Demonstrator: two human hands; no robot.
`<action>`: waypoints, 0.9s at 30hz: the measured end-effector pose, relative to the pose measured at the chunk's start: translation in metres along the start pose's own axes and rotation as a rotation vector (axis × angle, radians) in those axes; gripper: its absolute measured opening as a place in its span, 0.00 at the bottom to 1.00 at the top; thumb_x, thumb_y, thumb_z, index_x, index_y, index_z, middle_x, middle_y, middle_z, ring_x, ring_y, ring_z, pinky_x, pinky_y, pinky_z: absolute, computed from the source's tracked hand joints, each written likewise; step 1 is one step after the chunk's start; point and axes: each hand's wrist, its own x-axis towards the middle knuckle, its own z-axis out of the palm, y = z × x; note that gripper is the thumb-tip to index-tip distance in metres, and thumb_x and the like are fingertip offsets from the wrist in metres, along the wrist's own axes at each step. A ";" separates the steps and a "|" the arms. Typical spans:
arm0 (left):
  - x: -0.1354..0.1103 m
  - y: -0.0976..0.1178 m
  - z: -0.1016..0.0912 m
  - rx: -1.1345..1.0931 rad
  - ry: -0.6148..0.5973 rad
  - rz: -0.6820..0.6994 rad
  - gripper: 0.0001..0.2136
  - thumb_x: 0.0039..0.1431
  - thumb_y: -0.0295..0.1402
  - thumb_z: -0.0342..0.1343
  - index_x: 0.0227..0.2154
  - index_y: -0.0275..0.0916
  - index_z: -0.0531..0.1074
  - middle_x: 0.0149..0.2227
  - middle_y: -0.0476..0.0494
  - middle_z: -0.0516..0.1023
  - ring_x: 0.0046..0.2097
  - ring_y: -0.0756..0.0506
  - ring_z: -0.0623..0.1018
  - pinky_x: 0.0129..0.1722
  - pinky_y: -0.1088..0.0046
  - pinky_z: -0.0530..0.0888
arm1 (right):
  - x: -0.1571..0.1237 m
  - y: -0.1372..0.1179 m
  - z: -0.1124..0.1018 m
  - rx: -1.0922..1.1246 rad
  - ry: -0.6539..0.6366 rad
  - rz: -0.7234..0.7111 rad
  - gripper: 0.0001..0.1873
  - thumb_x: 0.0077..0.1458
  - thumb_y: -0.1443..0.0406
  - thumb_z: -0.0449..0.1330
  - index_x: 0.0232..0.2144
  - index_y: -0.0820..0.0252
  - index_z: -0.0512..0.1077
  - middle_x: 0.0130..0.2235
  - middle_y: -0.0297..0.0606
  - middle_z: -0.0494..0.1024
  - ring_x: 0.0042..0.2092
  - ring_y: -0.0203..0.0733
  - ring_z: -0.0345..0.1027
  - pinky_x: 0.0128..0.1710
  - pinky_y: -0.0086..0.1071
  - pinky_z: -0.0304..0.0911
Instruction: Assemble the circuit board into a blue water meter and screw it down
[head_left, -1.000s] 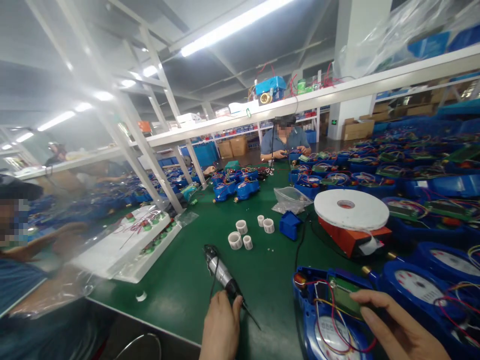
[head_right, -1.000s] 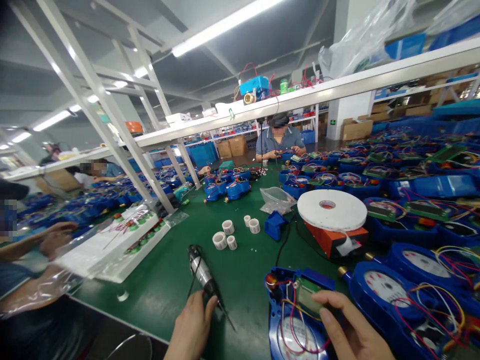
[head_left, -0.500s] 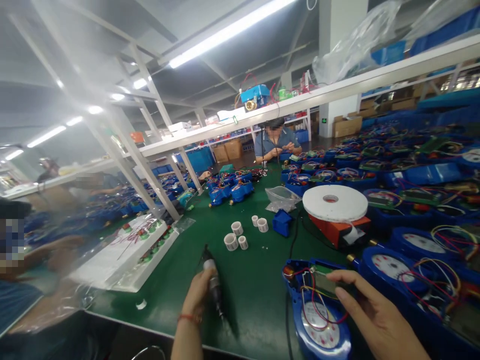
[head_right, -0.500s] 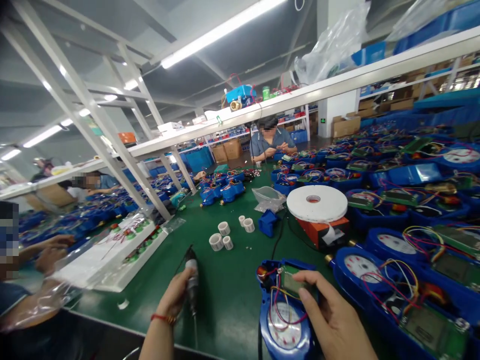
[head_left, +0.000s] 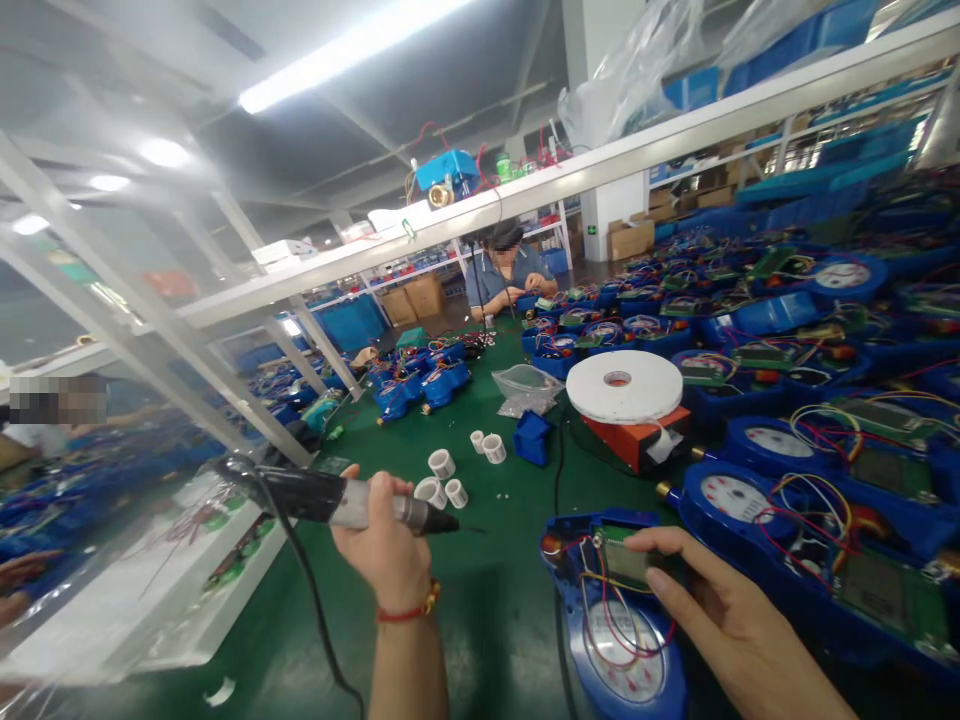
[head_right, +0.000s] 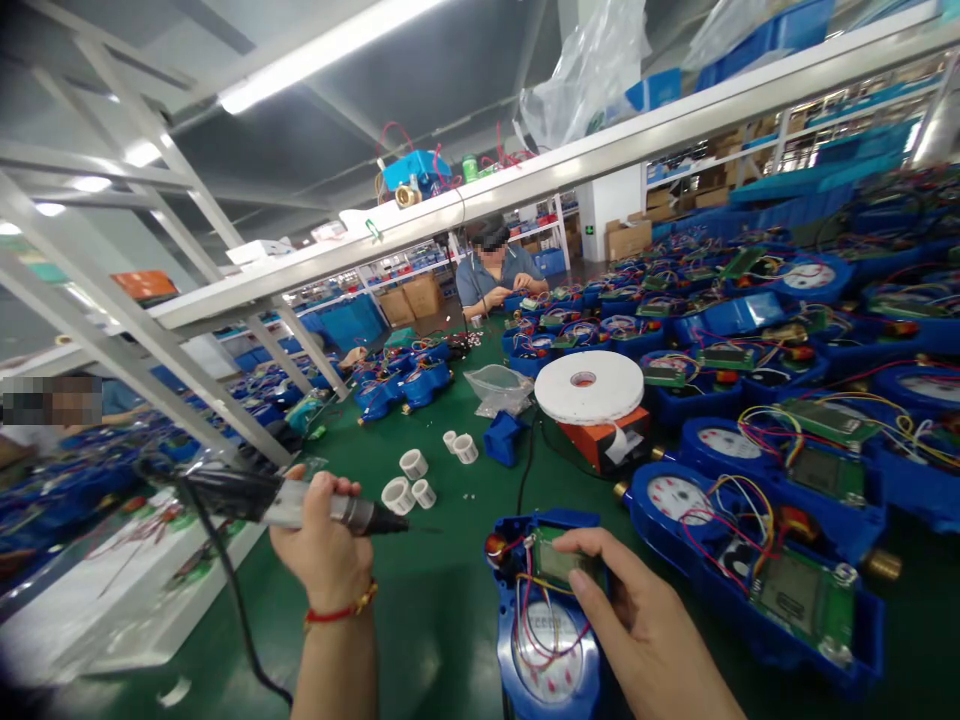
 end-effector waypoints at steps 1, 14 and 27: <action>0.001 -0.012 0.010 0.011 0.019 0.046 0.19 0.47 0.30 0.63 0.44 0.39 0.69 0.25 0.57 0.71 0.26 0.54 0.74 0.31 0.77 0.76 | 0.000 -0.001 0.000 0.001 0.005 0.001 0.17 0.58 0.48 0.55 0.41 0.50 0.72 0.39 0.31 0.77 0.41 0.39 0.73 0.41 0.20 0.69; 0.008 -0.097 0.030 0.195 -0.009 0.092 0.17 0.50 0.32 0.63 0.43 0.35 0.69 0.27 0.53 0.73 0.26 0.51 0.75 0.30 0.71 0.74 | -0.002 0.002 -0.003 0.101 -0.084 0.051 0.16 0.61 0.51 0.56 0.47 0.47 0.72 0.47 0.32 0.78 0.49 0.40 0.74 0.47 0.20 0.69; 0.005 -0.088 0.026 0.159 0.022 0.041 0.17 0.47 0.32 0.63 0.41 0.36 0.68 0.27 0.53 0.73 0.25 0.50 0.75 0.29 0.70 0.74 | -0.002 -0.002 -0.006 0.008 -0.097 0.024 0.15 0.62 0.51 0.55 0.46 0.48 0.72 0.47 0.34 0.77 0.48 0.43 0.73 0.47 0.23 0.69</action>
